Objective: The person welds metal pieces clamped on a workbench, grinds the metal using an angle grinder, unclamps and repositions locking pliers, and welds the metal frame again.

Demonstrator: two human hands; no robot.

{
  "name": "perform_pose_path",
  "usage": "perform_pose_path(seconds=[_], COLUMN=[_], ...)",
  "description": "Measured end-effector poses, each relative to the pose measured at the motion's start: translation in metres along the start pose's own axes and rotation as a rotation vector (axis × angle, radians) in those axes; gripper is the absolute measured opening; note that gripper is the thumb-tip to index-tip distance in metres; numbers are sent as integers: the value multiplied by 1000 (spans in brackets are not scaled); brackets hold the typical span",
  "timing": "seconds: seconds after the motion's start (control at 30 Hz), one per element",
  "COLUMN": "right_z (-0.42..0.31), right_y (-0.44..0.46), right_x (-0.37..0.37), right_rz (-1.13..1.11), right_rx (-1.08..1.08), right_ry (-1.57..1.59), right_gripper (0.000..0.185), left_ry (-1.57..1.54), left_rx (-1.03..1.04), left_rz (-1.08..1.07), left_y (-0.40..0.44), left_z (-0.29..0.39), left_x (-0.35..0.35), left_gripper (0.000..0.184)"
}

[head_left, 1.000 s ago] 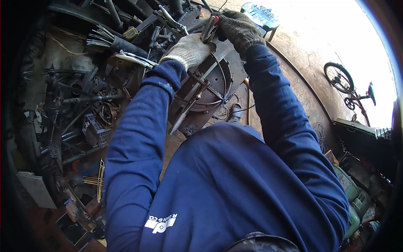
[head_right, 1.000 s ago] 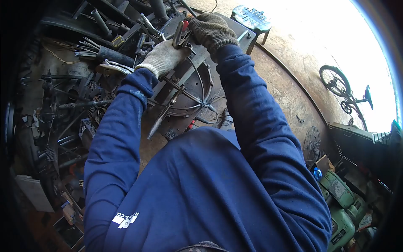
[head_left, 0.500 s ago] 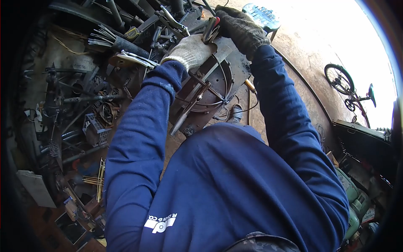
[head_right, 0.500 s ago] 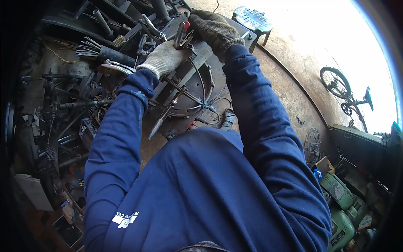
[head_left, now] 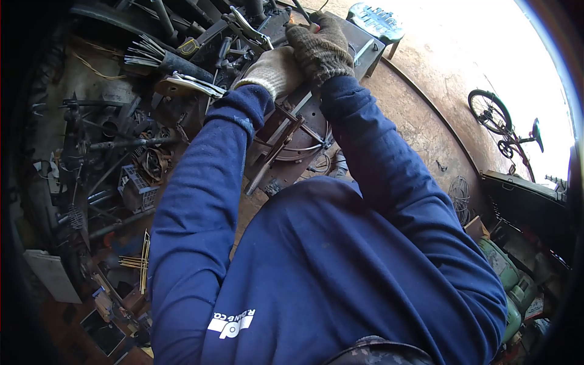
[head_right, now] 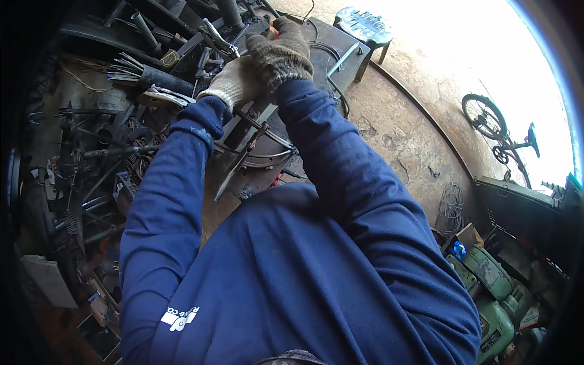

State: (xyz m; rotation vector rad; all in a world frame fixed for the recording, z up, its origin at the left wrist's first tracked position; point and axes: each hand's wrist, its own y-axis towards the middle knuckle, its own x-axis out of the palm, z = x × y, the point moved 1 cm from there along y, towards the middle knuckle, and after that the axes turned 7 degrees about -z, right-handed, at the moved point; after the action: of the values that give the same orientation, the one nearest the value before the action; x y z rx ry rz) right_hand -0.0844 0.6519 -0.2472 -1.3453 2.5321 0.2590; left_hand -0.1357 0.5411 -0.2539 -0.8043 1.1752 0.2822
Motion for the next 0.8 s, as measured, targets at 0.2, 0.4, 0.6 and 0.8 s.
perform_pose_path(seconds=[0.2, 0.4, 0.6, 0.8], right_z=[0, 61, 203, 325], right_y=[-3, 0, -66, -147], right_x=[-10, -77, -164, -158], right_rz=[-58, -63, 205, 3], right_rx=[31, 109, 468, 919], right_ry=[121, 772, 495, 57], right_gripper=[95, 64, 44, 55], left_ry=[-345, -660, -1054, -725], left_rx=[-134, 63, -334, -271], left_rz=[-13, 326, 513, 494], left_y=[-24, -118, -204, -190], left_z=[12, -16, -22, 12], left_x=[-25, -86, -26, 21], left_gripper=[51, 45, 29, 18])
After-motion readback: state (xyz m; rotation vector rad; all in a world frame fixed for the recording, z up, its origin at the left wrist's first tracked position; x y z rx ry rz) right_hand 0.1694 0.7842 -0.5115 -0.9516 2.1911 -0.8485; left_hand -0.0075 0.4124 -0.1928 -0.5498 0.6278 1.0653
